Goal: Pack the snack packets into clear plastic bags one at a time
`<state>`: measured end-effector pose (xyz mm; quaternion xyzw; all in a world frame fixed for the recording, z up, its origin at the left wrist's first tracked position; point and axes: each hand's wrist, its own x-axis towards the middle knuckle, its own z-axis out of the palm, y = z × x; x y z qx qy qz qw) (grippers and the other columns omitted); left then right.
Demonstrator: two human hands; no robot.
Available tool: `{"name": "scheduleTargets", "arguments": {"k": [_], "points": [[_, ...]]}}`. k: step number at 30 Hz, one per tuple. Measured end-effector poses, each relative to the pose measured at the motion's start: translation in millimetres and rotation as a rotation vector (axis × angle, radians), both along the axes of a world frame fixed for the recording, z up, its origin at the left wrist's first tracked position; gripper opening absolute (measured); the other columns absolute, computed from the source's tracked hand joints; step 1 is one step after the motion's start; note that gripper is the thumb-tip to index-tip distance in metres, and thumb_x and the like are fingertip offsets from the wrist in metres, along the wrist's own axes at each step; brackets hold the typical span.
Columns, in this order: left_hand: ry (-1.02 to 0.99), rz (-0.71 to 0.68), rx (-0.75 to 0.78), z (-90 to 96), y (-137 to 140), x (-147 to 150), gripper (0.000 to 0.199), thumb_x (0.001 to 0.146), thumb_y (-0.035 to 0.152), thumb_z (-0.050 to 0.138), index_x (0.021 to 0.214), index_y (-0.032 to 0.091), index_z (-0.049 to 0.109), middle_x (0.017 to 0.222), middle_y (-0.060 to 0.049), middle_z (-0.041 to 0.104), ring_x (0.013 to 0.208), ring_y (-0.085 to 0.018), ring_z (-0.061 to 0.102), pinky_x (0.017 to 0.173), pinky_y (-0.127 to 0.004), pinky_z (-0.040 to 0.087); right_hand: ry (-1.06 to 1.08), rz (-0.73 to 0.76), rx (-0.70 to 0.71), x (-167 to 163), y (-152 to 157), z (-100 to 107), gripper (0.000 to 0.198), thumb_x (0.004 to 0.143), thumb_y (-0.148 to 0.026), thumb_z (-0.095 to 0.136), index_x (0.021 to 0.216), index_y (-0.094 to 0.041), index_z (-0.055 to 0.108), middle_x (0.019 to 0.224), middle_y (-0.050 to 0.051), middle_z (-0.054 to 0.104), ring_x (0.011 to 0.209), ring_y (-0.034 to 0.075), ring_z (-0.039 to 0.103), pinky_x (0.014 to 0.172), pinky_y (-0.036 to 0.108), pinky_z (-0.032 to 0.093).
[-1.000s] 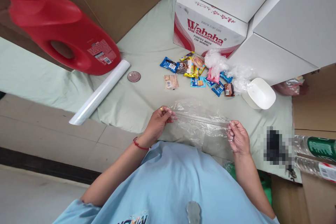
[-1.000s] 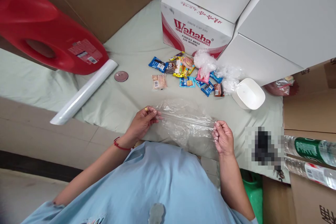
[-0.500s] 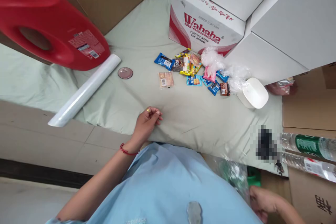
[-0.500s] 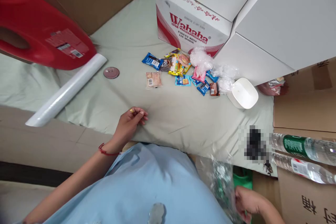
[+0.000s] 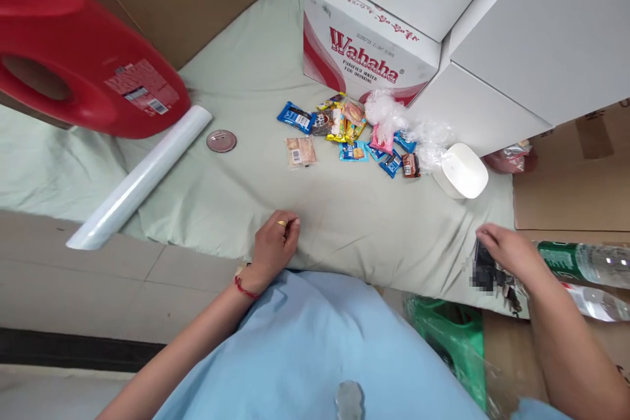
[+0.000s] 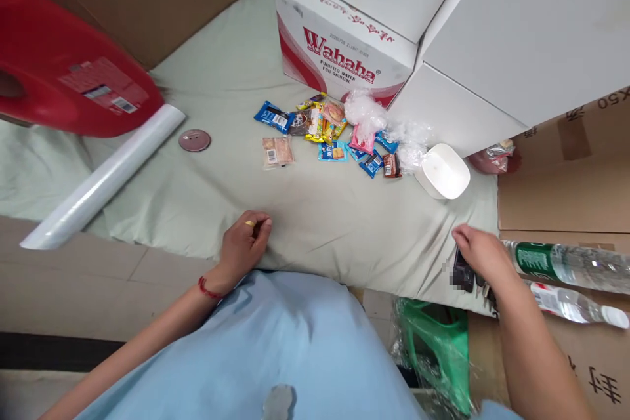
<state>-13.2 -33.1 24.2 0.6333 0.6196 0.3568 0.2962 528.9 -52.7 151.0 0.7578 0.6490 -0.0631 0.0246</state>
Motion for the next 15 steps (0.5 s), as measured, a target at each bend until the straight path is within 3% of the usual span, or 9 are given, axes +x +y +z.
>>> {"name": "scheduleTargets", "arguments": {"k": [2, 5, 8, 11, 13, 15], "points": [[0.0, 0.013, -0.028, -3.7, 0, 0, 0.021, 0.098, 0.036, 0.05, 0.087, 0.024, 0.063, 0.085, -0.004, 0.067, 0.071, -0.019, 0.058, 0.071, -0.033, 0.044, -0.161, 0.053, 0.086, -25, 53, -4, 0.031, 0.091, -0.04, 0.056, 0.104, -0.023, 0.078, 0.104, 0.014, 0.075, 0.081, 0.029, 0.068, 0.067, 0.039, 0.051], [0.0, 0.024, -0.044, -6.9, 1, 1, 0.021, 0.098, 0.037, 0.05, 0.088, 0.024, 0.063, 0.084, -0.004, 0.066, 0.071, -0.02, 0.059, 0.071, -0.033, 0.044, -0.235, 0.104, 0.236, -61, 117, -13, 0.054, 0.09, -0.036, 0.063, 0.141, -0.021, 0.065, 0.147, 0.019, 0.058, 0.105, 0.033, 0.067, 0.075, 0.041, 0.053], [-0.002, 0.021, -0.032, -7.8, 2, 2, 0.022, 0.098, 0.037, 0.049, 0.088, 0.023, 0.063, 0.085, -0.004, 0.066, 0.072, -0.02, 0.059, 0.071, -0.033, 0.043, -0.183, 0.212, 0.23, -85, 159, -16, 0.05, 0.086, -0.029, 0.067, 0.136, -0.025, 0.067, 0.165, 0.014, 0.042, 0.117, 0.033, 0.064, 0.081, 0.042, 0.055], [-0.02, 0.012, -0.028, -9.1, 2, 2, 0.022, 0.098, 0.037, 0.049, 0.087, 0.023, 0.063, 0.084, -0.005, 0.065, 0.071, -0.02, 0.058, 0.071, -0.033, 0.042, -0.035, 0.231, 0.335, -99, 173, -5, 0.021, 0.089, -0.026, 0.062, 0.106, -0.022, 0.073, 0.157, 0.012, 0.052, 0.112, 0.028, 0.065, 0.085, 0.04, 0.055], [-0.043, 0.013, -0.024, -10.3, 2, 2, 0.021, 0.097, 0.036, 0.05, 0.086, 0.023, 0.063, 0.084, -0.005, 0.065, 0.071, -0.02, 0.057, 0.07, -0.033, 0.041, 0.194, 0.168, 0.506, -111, 164, 9, 0.013, 0.092, -0.03, 0.061, 0.097, -0.022, 0.07, 0.133, 0.013, 0.068, 0.09, 0.022, 0.067, 0.076, 0.036, 0.055], [-0.069, 0.02, -0.02, -11.0, 2, 2, 0.021, 0.096, 0.037, 0.051, 0.086, 0.023, 0.064, 0.083, -0.004, 0.064, 0.071, -0.02, 0.057, 0.07, -0.033, 0.04, 0.556, 0.063, 0.633, -129, 140, 23, 0.015, 0.092, -0.037, 0.065, 0.095, -0.022, 0.065, 0.099, 0.007, 0.074, 0.062, 0.014, 0.057, 0.057, 0.028, 0.048]]}}
